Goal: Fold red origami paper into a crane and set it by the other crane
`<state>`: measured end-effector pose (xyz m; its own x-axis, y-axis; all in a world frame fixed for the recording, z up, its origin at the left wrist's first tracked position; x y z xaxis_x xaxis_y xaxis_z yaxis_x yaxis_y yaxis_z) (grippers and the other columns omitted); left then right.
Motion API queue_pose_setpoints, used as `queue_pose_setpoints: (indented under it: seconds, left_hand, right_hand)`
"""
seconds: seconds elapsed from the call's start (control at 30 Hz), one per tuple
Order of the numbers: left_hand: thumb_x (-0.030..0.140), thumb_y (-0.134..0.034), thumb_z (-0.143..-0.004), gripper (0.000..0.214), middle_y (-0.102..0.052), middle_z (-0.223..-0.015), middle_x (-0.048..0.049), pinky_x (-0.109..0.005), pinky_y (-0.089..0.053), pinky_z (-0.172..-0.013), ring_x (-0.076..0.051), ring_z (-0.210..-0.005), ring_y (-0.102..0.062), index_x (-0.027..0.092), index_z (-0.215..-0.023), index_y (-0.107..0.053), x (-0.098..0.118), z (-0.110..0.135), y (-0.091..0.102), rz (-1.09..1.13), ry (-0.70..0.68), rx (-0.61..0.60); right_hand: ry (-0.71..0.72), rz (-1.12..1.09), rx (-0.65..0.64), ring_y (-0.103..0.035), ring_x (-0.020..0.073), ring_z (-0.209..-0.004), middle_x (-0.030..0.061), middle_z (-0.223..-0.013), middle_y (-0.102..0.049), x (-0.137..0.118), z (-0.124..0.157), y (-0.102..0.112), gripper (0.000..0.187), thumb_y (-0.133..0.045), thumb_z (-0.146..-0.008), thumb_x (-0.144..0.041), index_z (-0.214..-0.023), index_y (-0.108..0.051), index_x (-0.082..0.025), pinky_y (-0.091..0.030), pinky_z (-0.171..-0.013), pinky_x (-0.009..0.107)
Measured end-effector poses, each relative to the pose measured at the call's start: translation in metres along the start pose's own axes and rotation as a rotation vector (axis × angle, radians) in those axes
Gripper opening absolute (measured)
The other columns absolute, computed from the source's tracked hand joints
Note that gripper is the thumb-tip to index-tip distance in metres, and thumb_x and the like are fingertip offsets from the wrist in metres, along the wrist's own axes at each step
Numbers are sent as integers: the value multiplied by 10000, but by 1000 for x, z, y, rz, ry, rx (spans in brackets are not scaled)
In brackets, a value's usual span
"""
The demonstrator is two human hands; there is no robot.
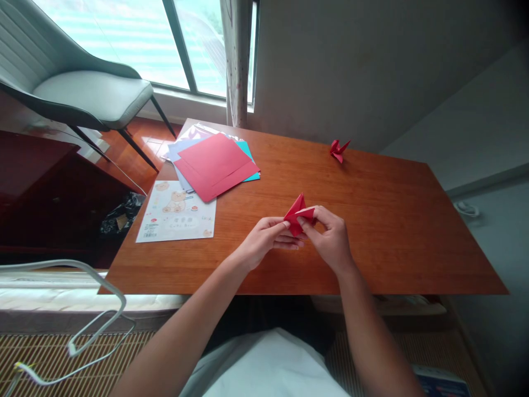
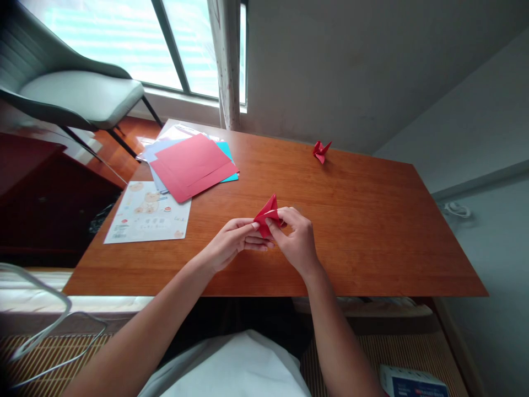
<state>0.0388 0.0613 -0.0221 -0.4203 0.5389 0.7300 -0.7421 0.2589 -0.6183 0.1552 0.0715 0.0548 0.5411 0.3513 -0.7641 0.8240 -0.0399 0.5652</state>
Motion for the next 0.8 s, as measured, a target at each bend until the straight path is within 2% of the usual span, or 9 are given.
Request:
queue_pose_setpoints:
  seconds: [0.27,0.53,0.67,0.8]
  left_hand:
    - [417,-653,-823,328,-767,-847,-152,-375,-571,-806,-269,-809,-748,96,-861,-710,-1,-2,2,-6,9,11]
    - [374,-638,-809,276,-766,-827,-136,-374,-564,-804,-255,-795,-743,107,-819,-703,-1,0,3,20,24,50]
    - [362,-625,-820,268,-770,-871,-128,-323,-560,-770,-227,-799,-733,114,-879,-707,1,-1,4,97,18,54]
    - [472,-646,-842,367,-761,-880,-120,-284,-552,-732,-209,-782,-722,113,-890,-704,1,-2,6,123,31,62]
  right_hand:
    - [31,11,-23,-596,203,-770,29,-810,-677,-5,0,-1,137,-593,-932,-282,-834,-679,-240,-480,-740,351]
    - [125,32,-39,-642,232,-895,36,-941,-741,-11,5,-1,140,-597,-938,-251,-961,-730,-284,-525,-827,404]
    - [249,134,-27,-624,248,-969,36,-1061,-747,-15,17,-3,267,-599,-907,-153,-1075,-729,-315,-531,-874,440]
    - [320,245,-86,-592,271,-1110,35,-1249,-696,-14,31,-9,452,-571,-871,-83,-1246,-662,-319,-502,-968,499]
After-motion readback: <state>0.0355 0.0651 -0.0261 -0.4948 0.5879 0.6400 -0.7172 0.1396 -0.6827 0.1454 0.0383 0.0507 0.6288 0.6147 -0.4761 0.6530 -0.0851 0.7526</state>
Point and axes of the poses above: each hand's wrist, its own z-axis away from the middle knuckle, its own y-axis out of the back of the hand, x = y × z, the point moved 8 cm from there along -z, towards the middle knuckle
